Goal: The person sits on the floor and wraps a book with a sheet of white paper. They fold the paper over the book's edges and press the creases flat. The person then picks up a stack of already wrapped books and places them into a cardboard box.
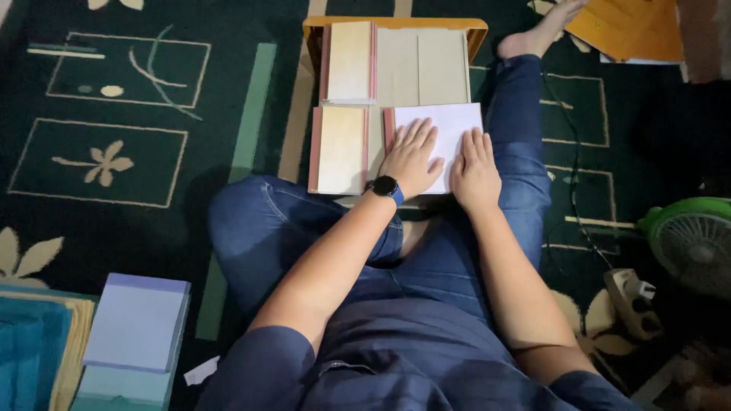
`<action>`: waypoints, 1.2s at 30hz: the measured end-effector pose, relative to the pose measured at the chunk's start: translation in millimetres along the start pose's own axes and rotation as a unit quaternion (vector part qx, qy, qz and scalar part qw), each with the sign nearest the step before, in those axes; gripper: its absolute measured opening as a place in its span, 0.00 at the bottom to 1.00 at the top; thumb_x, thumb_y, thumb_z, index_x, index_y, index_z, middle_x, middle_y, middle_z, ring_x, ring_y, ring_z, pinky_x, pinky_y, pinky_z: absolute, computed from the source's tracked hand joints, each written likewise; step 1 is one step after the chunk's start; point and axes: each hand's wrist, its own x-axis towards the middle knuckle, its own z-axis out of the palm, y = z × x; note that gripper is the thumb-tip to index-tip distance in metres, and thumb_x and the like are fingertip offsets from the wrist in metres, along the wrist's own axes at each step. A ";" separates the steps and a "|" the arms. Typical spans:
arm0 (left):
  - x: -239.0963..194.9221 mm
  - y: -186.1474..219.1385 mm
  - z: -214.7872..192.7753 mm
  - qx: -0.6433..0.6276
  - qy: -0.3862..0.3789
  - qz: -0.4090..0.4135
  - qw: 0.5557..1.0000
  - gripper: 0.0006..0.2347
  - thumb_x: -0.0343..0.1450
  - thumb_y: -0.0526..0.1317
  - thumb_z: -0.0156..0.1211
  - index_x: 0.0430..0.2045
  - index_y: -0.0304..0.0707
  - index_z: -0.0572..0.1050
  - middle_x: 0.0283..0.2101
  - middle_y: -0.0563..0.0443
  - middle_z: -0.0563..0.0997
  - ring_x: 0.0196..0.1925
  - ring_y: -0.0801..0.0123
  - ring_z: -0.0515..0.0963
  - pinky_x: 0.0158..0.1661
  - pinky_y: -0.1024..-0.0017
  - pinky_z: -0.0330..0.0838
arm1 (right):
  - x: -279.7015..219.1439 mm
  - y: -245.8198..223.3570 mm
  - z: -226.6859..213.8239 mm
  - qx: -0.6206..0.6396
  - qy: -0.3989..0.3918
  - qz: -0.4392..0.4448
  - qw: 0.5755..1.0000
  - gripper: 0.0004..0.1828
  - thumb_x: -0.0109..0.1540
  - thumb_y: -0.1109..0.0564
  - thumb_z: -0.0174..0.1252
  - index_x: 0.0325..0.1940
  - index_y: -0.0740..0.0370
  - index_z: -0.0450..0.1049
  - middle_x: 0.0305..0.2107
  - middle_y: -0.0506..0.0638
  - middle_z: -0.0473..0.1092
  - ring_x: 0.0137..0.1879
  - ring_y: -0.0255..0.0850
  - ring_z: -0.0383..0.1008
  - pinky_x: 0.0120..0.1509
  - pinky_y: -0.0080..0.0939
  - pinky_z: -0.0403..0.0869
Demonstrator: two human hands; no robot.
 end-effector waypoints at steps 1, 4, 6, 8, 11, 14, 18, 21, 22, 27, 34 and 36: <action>-1.0 -0.7 1.5 0.001 0.001 -0.001 1.000 0.30 0.75 0.54 0.46 0.70 0.36 0.60 0.76 0.40 0.55 0.79 0.52 0.50 0.74 0.50 0.44 | -1.6 4.0 2.2 0.001 0.001 -0.002 1.000 0.29 0.68 0.56 0.49 0.75 0.63 0.64 0.73 0.60 0.57 0.79 0.54 0.51 0.81 0.49 0.56; -1.6 -2.9 4.8 -0.004 0.038 0.005 0.999 0.30 0.73 0.54 0.50 0.68 0.37 0.62 0.75 0.42 0.58 0.78 0.54 0.54 0.73 0.50 0.48 | -5.2 12.7 -0.8 0.052 -0.008 0.033 0.998 0.31 0.68 0.55 0.51 0.76 0.62 0.61 0.74 0.62 0.52 0.79 0.56 0.50 0.81 0.52 0.55; 0.1 -5.5 7.3 -0.028 0.038 0.008 0.999 0.28 0.72 0.54 0.50 0.68 0.45 0.65 0.75 0.43 0.59 0.78 0.52 0.56 0.72 0.49 0.49 | -6.6 14.1 -13.1 0.102 -0.075 0.165 0.978 0.43 0.69 0.42 0.54 0.81 0.57 0.44 0.74 0.64 0.51 0.74 0.59 0.60 0.75 0.59 0.64; 3.9 -7.1 13.0 -0.022 0.047 0.009 0.999 0.28 0.71 0.55 0.51 0.67 0.48 0.67 0.74 0.44 0.60 0.78 0.53 0.56 0.72 0.49 0.50 | -5.8 34.3 -2.1 0.093 -0.092 0.169 0.977 0.42 0.69 0.39 0.53 0.80 0.57 0.47 0.72 0.64 0.55 0.72 0.59 0.63 0.72 0.58 0.67; 2.9 -9.4 11.8 -0.021 0.058 0.008 0.998 0.27 0.70 0.56 0.52 0.65 0.52 0.69 0.73 0.45 0.62 0.77 0.54 0.58 0.71 0.49 0.51 | -5.8 35.0 -4.2 0.081 -0.114 0.163 0.977 0.42 0.69 0.38 0.53 0.79 0.61 0.49 0.71 0.65 0.57 0.70 0.60 0.65 0.69 0.57 0.70; 0.6 -7.2 8.8 -0.027 0.061 0.005 0.998 0.26 0.70 0.56 0.52 0.64 0.52 0.70 0.73 0.45 0.63 0.77 0.55 0.59 0.71 0.50 0.52 | -9.6 29.4 -14.3 0.065 -0.117 0.138 0.981 0.44 0.68 0.41 0.55 0.80 0.64 0.46 0.73 0.67 0.50 0.72 0.61 0.62 0.70 0.56 0.70; -2.7 -5.6 -3.7 -0.066 0.031 -0.001 0.997 0.26 0.71 0.55 0.51 0.63 0.48 0.70 0.73 0.43 0.62 0.78 0.54 0.57 0.72 0.50 0.49 | -16.3 -1.6 -42.2 0.051 -0.062 0.065 0.995 0.44 0.67 0.50 0.56 0.81 0.69 0.46 0.75 0.69 0.45 0.76 0.66 0.54 0.75 0.61 0.65; -3.7 -4.7 -9.9 -0.121 0.033 -0.006 0.992 0.24 0.74 0.58 0.45 0.57 0.44 0.72 0.72 0.42 0.64 0.77 0.54 0.58 0.72 0.49 0.48 | -19.4 -18.1 -41.9 0.077 0.013 -0.045 0.996 0.42 0.62 0.59 0.60 0.78 0.73 0.54 0.70 0.74 0.54 0.73 0.69 0.58 0.75 0.62 0.63; -6.2 -2.0 -19.8 -0.120 0.033 -0.005 0.992 0.24 0.74 0.58 0.45 0.57 0.44 0.72 0.72 0.42 0.64 0.77 0.54 0.58 0.72 0.49 0.48 | -21.3 -32.7 -51.7 0.077 0.013 -0.044 0.996 0.42 0.62 0.59 0.60 0.78 0.73 0.54 0.70 0.74 0.54 0.73 0.69 0.58 0.75 0.62 0.63; -3.0 -0.5 -38.0 -0.194 -0.009 -0.025 0.981 0.34 0.76 0.67 0.24 0.50 0.39 0.74 0.68 0.39 0.69 0.77 0.55 0.56 0.74 0.50 0.41 | -29.9 -76.6 -75.1 0.236 -0.119 -0.064 0.962 0.33 0.69 0.50 0.53 0.75 0.68 0.59 0.66 0.69 0.63 0.72 0.63 0.61 0.74 0.61 0.62; -8.6 -2.9 -54.6 -0.222 -0.024 -0.013 0.975 0.36 0.77 0.64 0.16 0.50 0.37 0.76 0.64 0.39 0.74 0.78 0.56 0.52 0.73 0.53 0.36 | -28.5 -86.3 -87.1 0.197 -0.135 -0.088 0.967 0.37 0.67 0.53 0.57 0.78 0.65 0.54 0.70 0.67 0.58 0.74 0.61 0.59 0.75 0.59 0.61; -7.4 -4.6 -53.3 -0.247 -0.028 -0.009 0.969 0.35 0.78 0.64 0.18 0.56 0.39 0.75 0.69 0.43 0.69 0.79 0.57 0.50 0.74 0.53 0.34 | -26.4 -89.8 -88.7 0.209 -0.149 -0.050 0.965 0.39 0.68 0.47 0.56 0.79 0.64 0.53 0.70 0.67 0.57 0.75 0.60 0.58 0.77 0.58 0.60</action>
